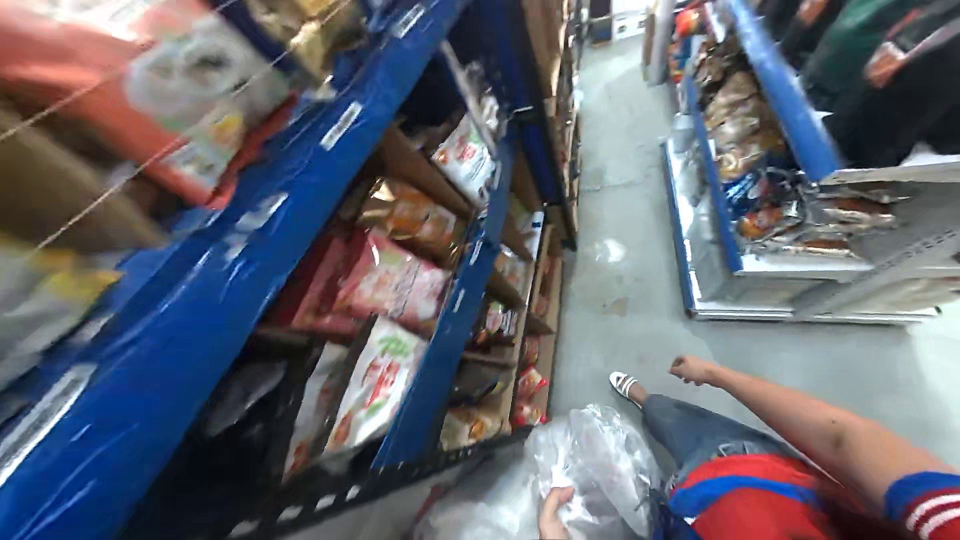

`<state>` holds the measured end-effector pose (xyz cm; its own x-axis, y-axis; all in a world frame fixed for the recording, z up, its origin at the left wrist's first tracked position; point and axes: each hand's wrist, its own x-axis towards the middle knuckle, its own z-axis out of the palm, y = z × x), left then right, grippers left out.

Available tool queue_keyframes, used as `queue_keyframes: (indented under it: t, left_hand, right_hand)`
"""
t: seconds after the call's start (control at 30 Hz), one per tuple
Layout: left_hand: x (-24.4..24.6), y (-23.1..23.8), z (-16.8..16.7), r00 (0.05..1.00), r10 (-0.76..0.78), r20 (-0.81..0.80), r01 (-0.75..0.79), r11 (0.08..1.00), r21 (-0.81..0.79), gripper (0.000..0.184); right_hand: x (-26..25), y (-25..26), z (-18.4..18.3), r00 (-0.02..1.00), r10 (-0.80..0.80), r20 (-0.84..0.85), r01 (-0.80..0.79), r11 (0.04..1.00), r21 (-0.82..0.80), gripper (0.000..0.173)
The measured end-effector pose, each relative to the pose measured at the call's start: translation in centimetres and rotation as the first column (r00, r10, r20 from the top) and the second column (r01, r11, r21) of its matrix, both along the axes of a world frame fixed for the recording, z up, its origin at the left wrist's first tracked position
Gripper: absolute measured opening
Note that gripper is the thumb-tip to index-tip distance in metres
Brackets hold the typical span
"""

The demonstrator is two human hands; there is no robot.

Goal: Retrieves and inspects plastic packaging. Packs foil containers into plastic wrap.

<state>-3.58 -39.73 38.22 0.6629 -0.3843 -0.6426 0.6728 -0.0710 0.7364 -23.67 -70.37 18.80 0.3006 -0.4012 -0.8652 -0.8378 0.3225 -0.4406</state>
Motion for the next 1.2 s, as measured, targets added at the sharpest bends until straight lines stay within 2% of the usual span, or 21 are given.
queue_keyframes:
  t: [0.13,0.2,0.33,0.43,0.5,0.57,0.7,0.77,0.83,0.9,0.97,1.0,1.03,1.1,1.17,1.2]
  left_hand:
    - [1.3,-8.4,0.6,0.967,-0.253,-0.014,0.254,0.965,0.067,0.019]
    - [2.1,-13.4,0.7,0.926,-0.376,0.027,0.371,0.923,0.097,0.024]
    - [4.4,-25.7,0.2,0.829,-0.550,0.099,0.541,0.835,0.102,0.034]
    - [5.4,-34.5,1.0,0.748,-0.653,0.118,0.642,0.757,0.117,0.036]
    - [6.0,-40.5,2.6,0.697,-0.703,0.141,0.693,0.711,0.115,0.040]
    - [6.7,-45.8,4.0,0.633,-0.754,0.178,0.746,0.655,0.121,0.043]
    - [8.2,-56.9,5.4,0.505,-0.817,0.279,0.829,0.549,0.106,0.035]
    - [8.9,-62.4,5.4,0.436,-0.847,0.305,0.871,0.482,0.096,0.035]
    - [9.7,-68.2,5.2,0.370,-0.872,0.321,0.909,0.411,0.067,0.035]
    - [10.6,-73.5,4.9,0.299,-0.897,0.324,0.945,0.325,0.027,0.036]
    - [11.5,-78.9,5.1,0.220,-0.916,0.334,0.972,0.237,0.010,0.034]
    - [11.9,-81.3,5.4,0.182,-0.926,0.332,0.981,0.195,0.007,0.032]
    - [12.5,-83.8,5.8,0.145,-0.932,0.331,0.988,0.155,0.004,0.033]
    - [13.5,-89.2,6.5,0.050,-0.931,0.362,0.997,0.067,0.035,0.032]
    - [14.5,-93.8,6.8,-0.072,-0.886,0.458,0.991,-0.011,0.135,0.025]
    - [15.1,-96.2,6.6,-0.121,-0.843,0.523,0.983,-0.030,0.179,0.022]
  right_hand:
    - [-7.5,-3.3,-1.4,0.936,-0.341,-0.086,0.344,0.939,0.013,0.050]
    - [-9.9,-4.5,-3.1,0.891,-0.436,-0.125,0.445,0.894,0.051,0.050]
    - [-10.8,-9.6,-5.7,0.836,-0.537,-0.113,0.548,0.830,0.105,0.048]
    - [-9.2,-14.4,-3.9,0.851,-0.525,-0.031,0.526,0.850,0.042,0.045]
    - [-6.8,-19.8,0.2,0.874,-0.474,0.104,0.479,0.877,-0.025,0.044]
    - [-4.2,-25.3,4.6,0.892,-0.378,0.249,0.423,0.891,-0.163,0.044]
    - [2.1,-35.3,13.9,0.814,-0.173,0.554,0.448,0.794,-0.411,0.044]
    - [5.2,-39.5,18.3,0.775,-0.015,0.632,0.427,0.750,-0.505,0.046]
    - [7.8,-44.1,21.2,0.761,0.188,0.621,0.334,0.707,-0.624,0.055]
    - [10.2,-48.8,22.1,0.774,0.335,0.538,0.204,0.671,-0.713,0.072]
    - [12.1,-53.5,22.6,0.817,0.375,0.439,0.082,0.677,-0.731,0.083]
    - [12.8,-55.7,23.0,0.838,0.370,0.402,0.040,0.693,-0.720,0.083]
    - [13.4,-57.9,23.3,0.850,0.369,0.376,0.020,0.691,-0.722,0.078]
    - [14.2,-62.2,23.5,0.847,0.380,0.372,0.064,0.622,-0.781,0.052]
    - [14.9,-65.5,22.8,0.833,0.349,0.429,0.164,0.586,-0.794,0.030]
    - [15.4,-67.3,22.2,0.820,0.314,0.479,0.237,0.574,-0.783,0.024]
